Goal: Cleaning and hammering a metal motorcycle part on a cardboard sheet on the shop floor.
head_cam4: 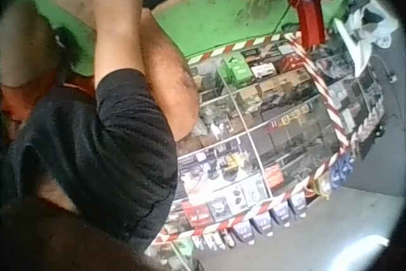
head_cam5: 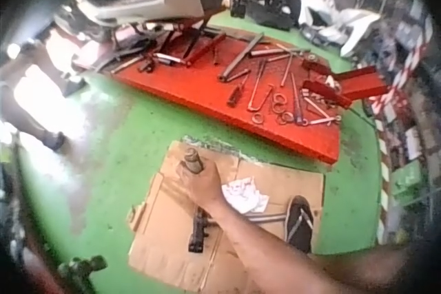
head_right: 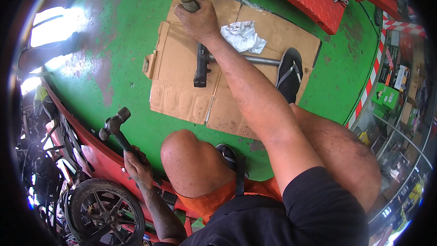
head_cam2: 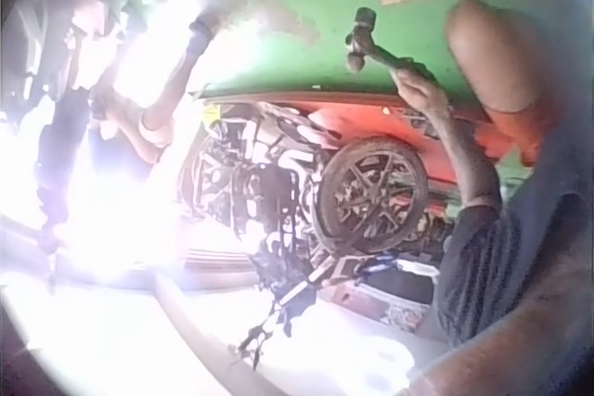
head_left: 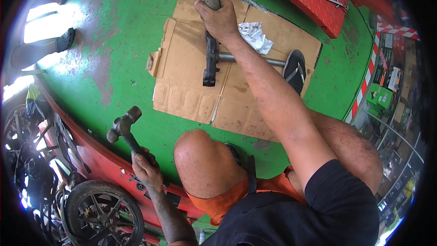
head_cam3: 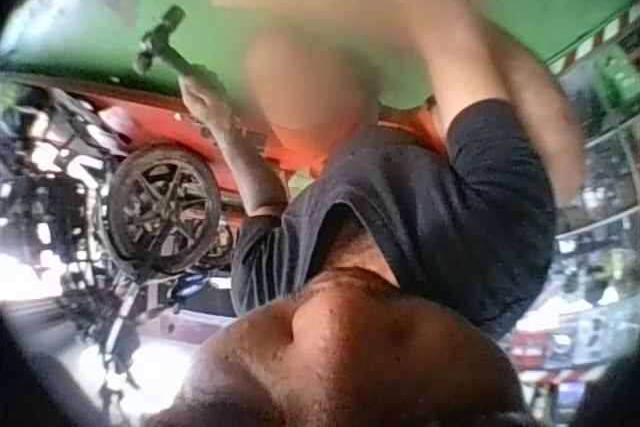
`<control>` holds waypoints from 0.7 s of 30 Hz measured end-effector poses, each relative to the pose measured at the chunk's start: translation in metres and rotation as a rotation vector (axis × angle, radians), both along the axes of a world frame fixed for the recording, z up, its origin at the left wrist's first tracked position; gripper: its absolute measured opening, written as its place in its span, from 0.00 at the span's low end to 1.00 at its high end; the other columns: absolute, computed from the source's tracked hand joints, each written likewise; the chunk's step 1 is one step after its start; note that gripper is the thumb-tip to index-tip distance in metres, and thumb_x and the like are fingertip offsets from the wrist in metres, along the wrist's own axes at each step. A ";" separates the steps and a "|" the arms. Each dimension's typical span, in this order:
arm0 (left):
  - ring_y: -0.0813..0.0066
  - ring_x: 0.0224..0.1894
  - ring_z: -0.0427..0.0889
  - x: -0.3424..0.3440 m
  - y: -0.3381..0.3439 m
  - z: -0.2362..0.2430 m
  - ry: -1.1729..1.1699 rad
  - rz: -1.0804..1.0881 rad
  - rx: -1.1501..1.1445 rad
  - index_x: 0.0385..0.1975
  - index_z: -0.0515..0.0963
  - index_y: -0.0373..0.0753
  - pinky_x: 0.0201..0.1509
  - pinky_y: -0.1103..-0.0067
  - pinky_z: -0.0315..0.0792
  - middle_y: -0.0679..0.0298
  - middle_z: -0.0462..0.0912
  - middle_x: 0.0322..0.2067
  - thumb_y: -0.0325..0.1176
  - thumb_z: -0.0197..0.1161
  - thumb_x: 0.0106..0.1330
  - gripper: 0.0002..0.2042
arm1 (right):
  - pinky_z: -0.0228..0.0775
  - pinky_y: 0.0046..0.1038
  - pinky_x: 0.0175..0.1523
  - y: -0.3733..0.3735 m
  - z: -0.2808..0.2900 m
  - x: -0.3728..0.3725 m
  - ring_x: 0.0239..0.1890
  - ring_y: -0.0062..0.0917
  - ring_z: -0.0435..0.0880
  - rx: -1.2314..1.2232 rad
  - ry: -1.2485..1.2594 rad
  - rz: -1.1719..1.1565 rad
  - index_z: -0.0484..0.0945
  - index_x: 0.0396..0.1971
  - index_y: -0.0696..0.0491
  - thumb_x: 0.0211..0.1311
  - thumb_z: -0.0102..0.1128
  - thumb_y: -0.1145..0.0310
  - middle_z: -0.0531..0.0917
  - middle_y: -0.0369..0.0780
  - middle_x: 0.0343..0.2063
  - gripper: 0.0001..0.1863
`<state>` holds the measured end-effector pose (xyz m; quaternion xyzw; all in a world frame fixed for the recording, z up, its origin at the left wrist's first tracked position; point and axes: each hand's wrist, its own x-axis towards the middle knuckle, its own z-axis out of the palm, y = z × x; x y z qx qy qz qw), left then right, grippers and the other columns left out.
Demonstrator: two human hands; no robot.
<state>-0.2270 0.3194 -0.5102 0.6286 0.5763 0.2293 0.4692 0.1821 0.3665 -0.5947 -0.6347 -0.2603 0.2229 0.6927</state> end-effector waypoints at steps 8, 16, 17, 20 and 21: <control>0.88 0.18 0.59 0.006 0.006 -0.001 0.019 -0.004 -0.033 0.38 0.71 0.37 0.20 0.86 0.50 0.74 0.63 0.18 0.49 0.43 0.80 0.20 | 0.63 0.25 0.28 0.009 -0.001 -0.009 0.21 0.12 0.67 -0.009 0.050 0.059 0.73 0.17 0.57 0.58 0.64 0.67 0.72 0.28 0.15 0.15; 0.89 0.17 0.58 0.057 0.037 0.003 -0.142 -0.023 -0.085 0.39 0.71 0.37 0.18 0.87 0.49 0.74 0.63 0.18 0.49 0.43 0.81 0.19 | 0.69 0.26 0.30 0.002 0.004 -0.041 0.22 0.14 0.73 -0.059 0.017 0.019 0.80 0.25 0.58 0.57 0.69 0.62 0.78 0.31 0.18 0.14; 0.89 0.17 0.58 0.069 0.043 0.011 -0.140 -0.016 -0.059 0.39 0.71 0.37 0.18 0.87 0.49 0.74 0.63 0.18 0.49 0.43 0.81 0.19 | 0.70 0.26 0.30 0.003 0.003 -0.049 0.22 0.15 0.74 -0.116 -0.055 0.120 0.80 0.26 0.57 0.56 0.70 0.62 0.80 0.33 0.19 0.13; 0.89 0.17 0.57 0.105 0.057 0.045 -0.151 -0.176 -0.108 0.39 0.71 0.38 0.18 0.87 0.49 0.74 0.63 0.18 0.49 0.42 0.81 0.20 | 0.70 0.26 0.29 0.004 -0.001 -0.061 0.21 0.17 0.74 -0.073 -0.127 0.104 0.82 0.29 0.56 0.53 0.71 0.64 0.80 0.37 0.18 0.11; 0.89 0.17 0.57 0.114 0.061 0.053 -0.162 -0.158 -0.072 0.39 0.71 0.38 0.18 0.87 0.49 0.74 0.63 0.18 0.49 0.42 0.81 0.20 | 0.70 0.26 0.29 0.004 -0.002 -0.062 0.21 0.17 0.74 -0.065 -0.123 0.100 0.82 0.29 0.56 0.53 0.71 0.64 0.80 0.37 0.18 0.11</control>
